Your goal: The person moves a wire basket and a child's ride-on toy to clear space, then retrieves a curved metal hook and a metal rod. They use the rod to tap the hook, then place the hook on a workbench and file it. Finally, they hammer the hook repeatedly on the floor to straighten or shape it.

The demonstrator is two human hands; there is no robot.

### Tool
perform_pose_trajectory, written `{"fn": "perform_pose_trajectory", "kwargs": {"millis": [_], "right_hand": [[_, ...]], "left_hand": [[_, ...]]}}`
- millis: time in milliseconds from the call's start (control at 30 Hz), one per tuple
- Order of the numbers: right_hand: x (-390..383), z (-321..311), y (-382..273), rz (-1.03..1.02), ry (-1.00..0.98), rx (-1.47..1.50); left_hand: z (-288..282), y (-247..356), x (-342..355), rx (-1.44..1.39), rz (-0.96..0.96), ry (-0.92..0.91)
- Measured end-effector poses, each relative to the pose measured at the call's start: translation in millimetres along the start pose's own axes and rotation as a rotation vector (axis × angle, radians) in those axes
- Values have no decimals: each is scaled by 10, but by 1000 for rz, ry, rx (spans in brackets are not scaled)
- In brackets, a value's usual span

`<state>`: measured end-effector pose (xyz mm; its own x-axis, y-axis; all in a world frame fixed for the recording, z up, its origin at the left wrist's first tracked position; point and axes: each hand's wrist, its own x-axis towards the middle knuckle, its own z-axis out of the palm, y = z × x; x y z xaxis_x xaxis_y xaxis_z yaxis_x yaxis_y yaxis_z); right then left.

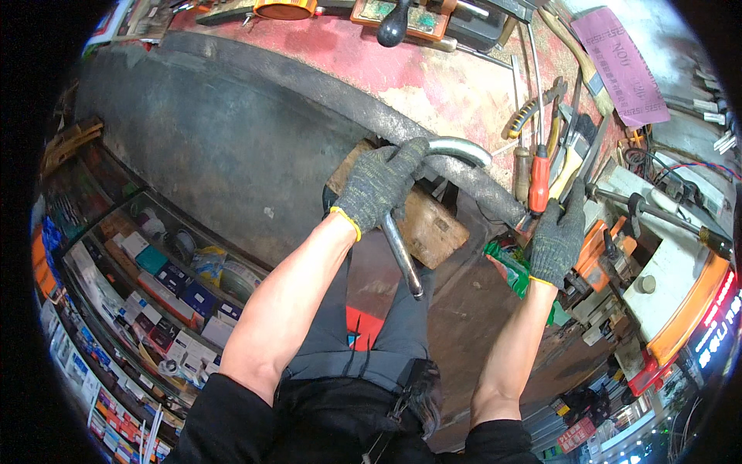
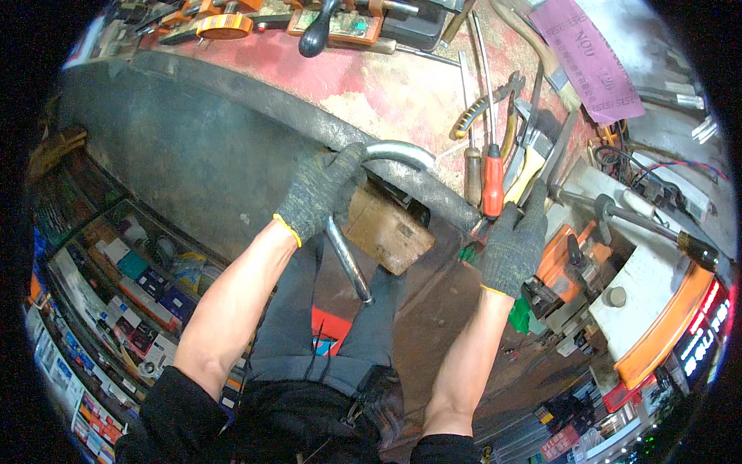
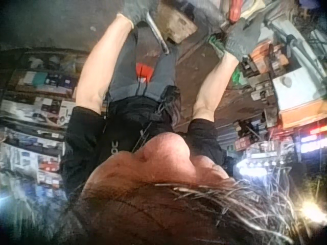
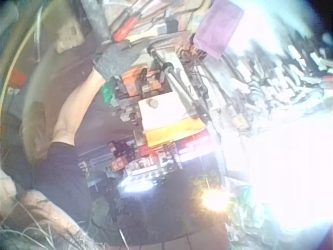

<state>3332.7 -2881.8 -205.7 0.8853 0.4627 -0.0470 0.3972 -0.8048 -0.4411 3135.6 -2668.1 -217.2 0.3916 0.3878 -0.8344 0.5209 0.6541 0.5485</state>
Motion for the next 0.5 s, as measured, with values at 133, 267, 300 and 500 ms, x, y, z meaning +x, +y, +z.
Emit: {"fn": "perform_pose_trajectory", "kwargs": {"millis": [133, 267, 300, 500], "right_hand": [[-16, -25, -29, 75, -32, -73], [-76, -123, -159, 75, 47, -82], [-102, -150, -213, 71, 94, -44], [-232, -44, -721, -116, -32, 165]], "left_hand": [[4, 14, -9, 95, 30, 14], [8, -48, 14, 119, 247, 51], [17, -67, 23, 129, 341, 79], [-49, -155, 70, 135, 192, -4]]}}
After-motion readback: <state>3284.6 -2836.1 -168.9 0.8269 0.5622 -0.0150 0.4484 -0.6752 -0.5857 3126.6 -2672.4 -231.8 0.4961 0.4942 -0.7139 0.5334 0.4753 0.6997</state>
